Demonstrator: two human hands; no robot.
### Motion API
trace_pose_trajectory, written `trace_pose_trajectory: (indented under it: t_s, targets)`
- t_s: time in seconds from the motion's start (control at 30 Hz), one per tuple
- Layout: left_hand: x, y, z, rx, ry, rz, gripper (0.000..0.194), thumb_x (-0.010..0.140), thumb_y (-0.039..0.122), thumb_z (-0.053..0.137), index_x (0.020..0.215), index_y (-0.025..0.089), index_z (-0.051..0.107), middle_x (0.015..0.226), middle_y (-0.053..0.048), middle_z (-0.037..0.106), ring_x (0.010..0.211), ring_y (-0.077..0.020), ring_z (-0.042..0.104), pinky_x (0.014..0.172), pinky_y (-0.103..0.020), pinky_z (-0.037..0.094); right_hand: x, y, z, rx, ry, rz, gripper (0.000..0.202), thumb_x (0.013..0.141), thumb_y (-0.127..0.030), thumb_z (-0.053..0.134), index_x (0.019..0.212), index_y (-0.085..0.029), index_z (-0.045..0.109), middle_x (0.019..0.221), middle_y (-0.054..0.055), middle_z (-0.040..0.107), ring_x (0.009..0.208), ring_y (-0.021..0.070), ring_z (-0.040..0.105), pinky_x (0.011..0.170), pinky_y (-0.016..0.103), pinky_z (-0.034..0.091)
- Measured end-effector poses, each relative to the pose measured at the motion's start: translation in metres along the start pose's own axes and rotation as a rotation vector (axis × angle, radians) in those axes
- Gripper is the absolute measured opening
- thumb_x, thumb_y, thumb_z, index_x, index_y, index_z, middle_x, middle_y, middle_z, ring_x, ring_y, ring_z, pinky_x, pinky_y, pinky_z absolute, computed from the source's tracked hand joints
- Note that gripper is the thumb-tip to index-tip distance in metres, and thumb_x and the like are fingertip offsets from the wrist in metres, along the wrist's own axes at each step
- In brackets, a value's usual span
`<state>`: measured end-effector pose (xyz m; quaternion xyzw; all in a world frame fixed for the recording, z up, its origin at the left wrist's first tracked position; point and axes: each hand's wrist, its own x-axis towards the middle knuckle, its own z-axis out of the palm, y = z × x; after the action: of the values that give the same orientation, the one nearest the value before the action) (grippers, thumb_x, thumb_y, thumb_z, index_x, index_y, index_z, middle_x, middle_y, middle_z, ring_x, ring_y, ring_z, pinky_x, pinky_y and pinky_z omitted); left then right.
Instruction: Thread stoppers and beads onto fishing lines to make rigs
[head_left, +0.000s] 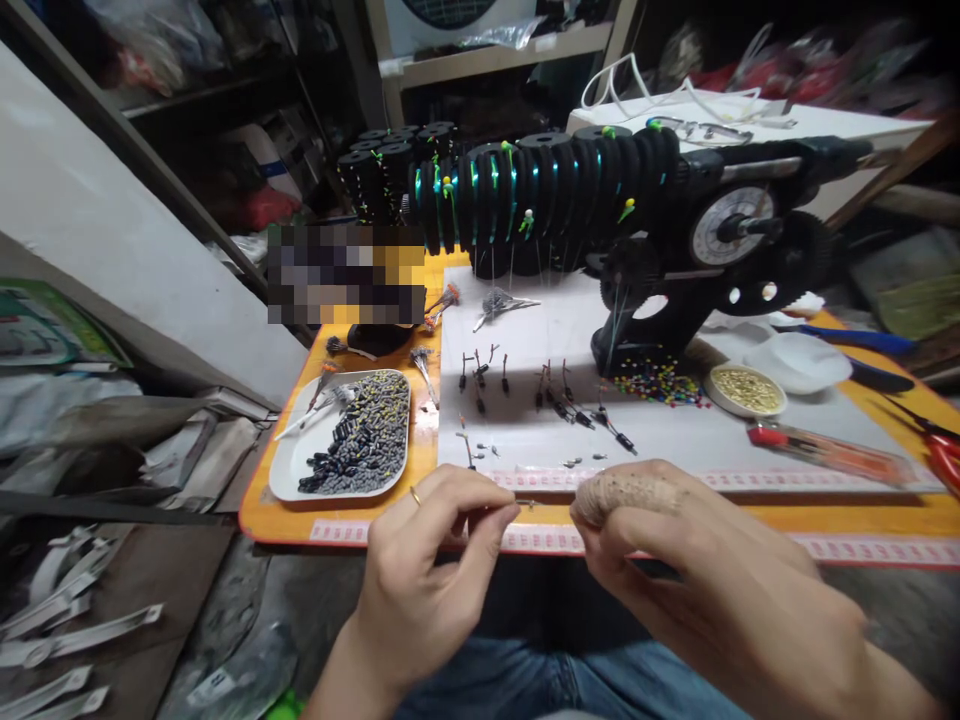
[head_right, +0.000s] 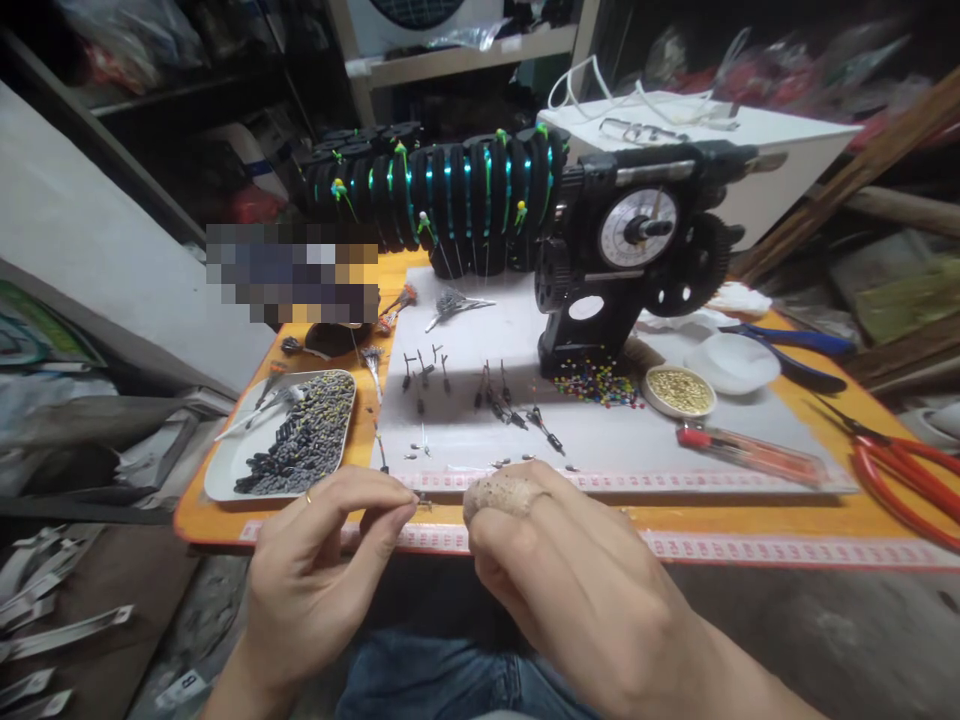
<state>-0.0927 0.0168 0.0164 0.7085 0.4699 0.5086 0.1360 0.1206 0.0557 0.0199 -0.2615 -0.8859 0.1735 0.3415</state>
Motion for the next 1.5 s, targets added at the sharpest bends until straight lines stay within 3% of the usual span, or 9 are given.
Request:
trace_pose_trajectory:
  t_s: [0.3, 0.47, 0.6, 0.8, 0.9, 1.03, 1.13, 1.33, 1.5]
  targets:
    - [0.005, 0.008, 0.007, -0.063, 0.002, 0.047, 0.016, 0.087, -0.004, 0.064, 0.091, 0.009, 0.071, 0.081, -0.007, 0.076, 0.079, -0.0102, 0.072, 0.079, -0.014, 0.055, 0.01, 0.007, 0.007, 0.053, -0.042, -0.155, 0.027, 0.093, -0.004, 0.056, 0.113, -0.021, 0.057, 0.104, 0.007, 0.072, 0.117, 0.0236, 0.066, 0.095, 0.035, 0.058]
    - [0.004, 0.009, 0.005, -0.134, 0.011, -0.057, 0.014, 0.088, 0.001, 0.067, 0.089, 0.014, 0.071, 0.079, -0.003, 0.075, 0.075, -0.0101, 0.07, 0.07, -0.015, 0.054, 0.01, 0.0, 0.01, 0.139, 0.074, -0.064, 0.023, 0.091, -0.004, 0.058, 0.105, -0.022, 0.057, 0.107, 0.007, 0.074, 0.105, 0.0191, 0.073, 0.085, 0.026, 0.062]
    - [-0.001, 0.009, 0.005, -0.293, 0.014, -0.274, 0.012, 0.09, 0.009, 0.067, 0.088, 0.021, 0.07, 0.079, 0.001, 0.07, 0.073, -0.0101, 0.066, 0.067, -0.016, 0.054, 0.019, -0.007, 0.011, 0.176, 0.21, -0.014, 0.031, 0.088, 0.003, 0.058, 0.109, -0.02, 0.058, 0.106, 0.006, 0.072, 0.101, 0.0152, 0.072, 0.09, 0.024, 0.06]
    - [-0.004, 0.012, 0.006, -0.509, 0.052, -0.474, 0.009, 0.092, 0.017, 0.07, 0.087, 0.025, 0.073, 0.082, 0.004, 0.069, 0.064, -0.0065, 0.059, 0.06, -0.012, 0.052, 0.033, -0.015, 0.013, 0.186, 0.18, 0.074, 0.018, 0.091, -0.004, 0.06, 0.101, -0.018, 0.064, 0.086, 0.003, 0.067, 0.078, 0.012, 0.067, 0.063, 0.021, 0.057]
    - [-0.003, 0.012, 0.003, -0.499, 0.009, -0.525, 0.006, 0.093, 0.022, 0.069, 0.089, 0.025, 0.072, 0.084, 0.002, 0.068, 0.072, -0.0098, 0.063, 0.063, -0.014, 0.055, 0.031, -0.011, 0.015, 0.007, 0.231, -0.055, 0.016, 0.089, -0.004, 0.064, 0.099, -0.016, 0.067, 0.088, 0.006, 0.07, 0.081, 0.016, 0.067, 0.068, 0.027, 0.06]
    - [0.002, 0.012, -0.006, -0.463, -0.142, -0.574, 0.011, 0.097, 0.026, 0.062, 0.089, 0.022, 0.069, 0.09, -0.002, 0.07, 0.083, -0.0156, 0.067, 0.069, -0.022, 0.059, 0.026, 0.001, 0.016, -0.243, 0.302, -0.379, 0.016, 0.091, -0.005, 0.062, 0.097, -0.018, 0.072, 0.113, 0.01, 0.072, 0.109, 0.0225, 0.065, 0.089, 0.034, 0.061]
    - [0.007, 0.011, -0.008, -0.364, -0.168, -0.503, 0.011, 0.097, 0.021, 0.061, 0.089, 0.022, 0.068, 0.09, -0.002, 0.072, 0.082, -0.0151, 0.068, 0.068, -0.022, 0.058, 0.028, 0.004, 0.014, -0.262, 0.226, -0.498, 0.019, 0.095, -0.006, 0.056, 0.091, -0.017, 0.07, 0.117, 0.01, 0.073, 0.114, 0.0242, 0.063, 0.093, 0.035, 0.06]
    - [0.006, 0.005, -0.004, 0.023, 0.017, 0.079, 0.023, 0.088, 0.001, 0.067, 0.102, 0.018, 0.068, 0.092, -0.005, 0.076, 0.083, -0.0139, 0.073, 0.076, -0.021, 0.059, 0.04, -0.004, 0.006, 0.131, 0.13, -0.08, 0.016, 0.09, -0.003, 0.06, 0.094, -0.018, 0.063, 0.086, 0.003, 0.068, 0.084, 0.0165, 0.064, 0.073, 0.031, 0.057]
    - [0.005, 0.002, -0.004, 0.167, -0.007, 0.231, 0.019, 0.088, 0.004, 0.067, 0.103, 0.017, 0.066, 0.088, -0.006, 0.075, 0.08, -0.016, 0.073, 0.074, -0.024, 0.06, 0.04, -0.004, 0.002, 0.202, 0.018, -0.053, 0.015, 0.091, -0.004, 0.06, 0.097, -0.019, 0.06, 0.088, 0.003, 0.067, 0.086, 0.0165, 0.062, 0.075, 0.031, 0.054]
